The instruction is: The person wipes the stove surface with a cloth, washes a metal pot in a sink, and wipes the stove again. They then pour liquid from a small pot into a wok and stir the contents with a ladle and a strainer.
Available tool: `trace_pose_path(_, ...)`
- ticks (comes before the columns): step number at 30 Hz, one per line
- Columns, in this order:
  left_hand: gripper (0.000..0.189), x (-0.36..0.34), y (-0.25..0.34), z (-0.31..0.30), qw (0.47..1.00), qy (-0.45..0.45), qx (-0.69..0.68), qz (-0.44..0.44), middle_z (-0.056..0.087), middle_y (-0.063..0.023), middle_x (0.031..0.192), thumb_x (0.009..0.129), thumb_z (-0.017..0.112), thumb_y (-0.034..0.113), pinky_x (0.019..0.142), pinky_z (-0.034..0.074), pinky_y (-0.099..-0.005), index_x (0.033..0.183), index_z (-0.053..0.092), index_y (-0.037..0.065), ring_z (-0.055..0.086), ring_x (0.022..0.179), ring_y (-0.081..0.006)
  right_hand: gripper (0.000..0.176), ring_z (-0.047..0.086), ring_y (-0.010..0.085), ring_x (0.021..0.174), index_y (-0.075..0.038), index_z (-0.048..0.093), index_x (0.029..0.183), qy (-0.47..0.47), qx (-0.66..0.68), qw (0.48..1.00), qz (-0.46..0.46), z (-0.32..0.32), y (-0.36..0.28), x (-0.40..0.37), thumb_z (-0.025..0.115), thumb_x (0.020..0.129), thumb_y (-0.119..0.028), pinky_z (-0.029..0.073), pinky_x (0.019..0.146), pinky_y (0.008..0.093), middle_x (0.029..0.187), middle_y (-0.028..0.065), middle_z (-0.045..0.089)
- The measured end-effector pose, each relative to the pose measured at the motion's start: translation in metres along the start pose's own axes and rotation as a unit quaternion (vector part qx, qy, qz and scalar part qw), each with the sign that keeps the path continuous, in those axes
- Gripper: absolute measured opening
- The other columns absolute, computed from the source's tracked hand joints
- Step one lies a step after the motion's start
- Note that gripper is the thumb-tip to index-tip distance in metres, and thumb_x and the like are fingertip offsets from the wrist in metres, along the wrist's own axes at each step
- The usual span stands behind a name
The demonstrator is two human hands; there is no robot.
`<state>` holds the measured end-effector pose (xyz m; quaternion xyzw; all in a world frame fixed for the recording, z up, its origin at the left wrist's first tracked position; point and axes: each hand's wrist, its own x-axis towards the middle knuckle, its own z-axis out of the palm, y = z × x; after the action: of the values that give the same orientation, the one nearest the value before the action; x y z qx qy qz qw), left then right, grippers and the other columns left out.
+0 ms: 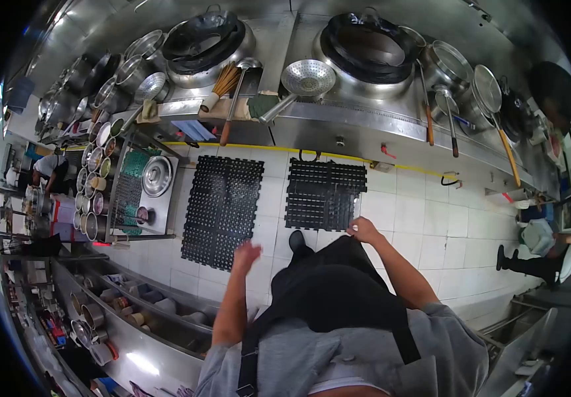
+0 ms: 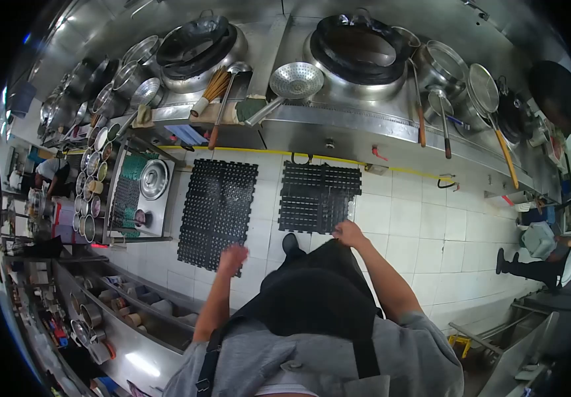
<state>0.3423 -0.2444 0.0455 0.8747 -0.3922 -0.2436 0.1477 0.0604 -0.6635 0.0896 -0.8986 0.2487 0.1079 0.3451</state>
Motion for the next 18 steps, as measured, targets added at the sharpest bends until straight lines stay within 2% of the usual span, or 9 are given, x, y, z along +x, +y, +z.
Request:
trace_pose_path(1,0.021,0.051,0.029,-0.05,1.0,0.016,0.012,-0.009,0.066,-0.0167,0.095,0.089,0.063,0.026,0.071,0.054,-0.0411,0.099,0.063,0.007,0.066,0.085,-0.0309,0.035,0.062,0.0356,0.1,-0.003,0.07,0.096,-0.005,-0.015,1.0,-0.008,-0.011,-0.018,0.023,0.069,0.078,-0.033,0.049,0.089,0.0423,0.101,0.0194,0.066)
trace_pose_path(2,0.026,0.096,0.045,-0.075,0.915,-0.01,-0.391,-0.096,0.065,-0.0196,0.101,0.09,0.06,0.019,0.078,0.054,-0.0415,0.111,0.056,0.004,0.065,0.093,-0.0321,0.032,0.061,0.0364,0.099,-0.002,0.07,0.092,-0.009,-0.026,1.0,-0.013,-0.016,-0.036,0.046,0.068,0.077,-0.031,0.049,0.088,0.0437,0.101,0.02,0.066)
trace_pose_path(3,0.036,0.14,0.06,-0.1,0.668,0.042,-0.719,-0.188,0.063,-0.0225,0.107,0.09,0.057,0.013,0.085,0.055,-0.0419,0.123,0.049,0.001,0.065,0.1,-0.0333,0.029,0.06,0.037,0.1,-0.002,0.069,0.09,0.006,-0.041,0.998,-0.052,-0.018,-0.049,0.074,0.067,0.077,-0.028,0.049,0.089,0.044,0.103,0.02,0.064)
trace_pose_path(5,0.045,0.209,0.097,-0.156,0.674,0.05,-0.727,-0.121,0.06,-0.0228,0.116,0.094,0.052,0.009,0.082,0.054,-0.0402,0.135,0.037,0.002,0.063,0.103,-0.0339,0.025,0.058,0.0375,0.106,-0.002,0.068,0.092,0.045,-0.053,0.992,-0.101,-0.021,-0.081,0.122,0.066,0.078,-0.023,0.048,0.09,0.0455,0.111,0.0195,0.061)
trace_pose_path(7,0.049,0.269,0.12,-0.187,0.648,0.063,-0.753,-0.098,0.059,-0.0222,0.113,0.093,0.053,0.007,0.082,0.054,-0.0422,0.137,0.032,0.0,0.064,0.101,-0.0353,0.029,0.052,0.0371,0.116,-0.004,0.065,0.103,0.073,-0.054,0.988,-0.128,-0.042,-0.125,0.175,0.065,0.079,-0.021,0.047,0.093,0.0495,0.122,0.0191,0.055)
trace_pose_path(10,0.04,0.314,0.155,-0.219,0.61,0.083,-0.778,-0.121,0.061,-0.0194,0.105,0.091,0.056,0.007,0.083,0.055,-0.0433,0.127,0.041,-0.001,0.065,0.097,-0.035,0.041,0.04,0.037,0.13,-0.004,0.058,0.121,0.099,-0.105,0.972,-0.184,-0.066,-0.182,0.251,0.061,0.082,-0.017,0.04,0.1,0.0569,0.137,0.0204,0.044)
trace_pose_path(13,0.027,0.36,0.162,-0.236,0.581,0.08,-0.796,-0.151,0.061,-0.0174,0.098,0.09,0.056,0.005,0.082,0.055,-0.0433,0.115,0.049,-0.003,0.065,0.093,-0.0342,0.053,0.031,0.0372,0.137,-0.004,0.052,0.129,0.184,-0.137,0.946,-0.23,-0.075,-0.211,0.342,0.063,0.08,-0.019,0.033,0.105,0.059,0.148,0.0216,0.031)
trace_pose_path(14,0.016,0.368,0.167,-0.246,0.602,0.104,-0.772,-0.177,0.062,-0.0179,0.097,0.091,0.055,0.004,0.081,0.056,-0.043,0.105,0.053,-0.003,0.065,0.089,-0.0336,0.052,0.03,0.0376,0.138,-0.004,0.052,0.13,0.215,-0.134,0.933,-0.254,-0.084,-0.22,0.366,0.061,0.081,-0.021,0.031,0.107,0.0585,0.149,0.0221,0.03)
trace_pose_path(18,0.017,0.386,0.154,-0.274,0.632,0.121,-0.755,-0.127,0.062,-0.0192,0.096,0.091,0.055,0.003,0.079,0.056,-0.0421,0.106,0.052,-0.003,0.066,0.087,-0.0324,0.052,0.026,0.0374,0.141,-0.004,0.047,0.134,0.282,-0.038,0.923,-0.261,-0.11,-0.252,0.447,0.052,0.087,-0.025,0.025,0.113,0.0532,0.152,0.0222,0.026)
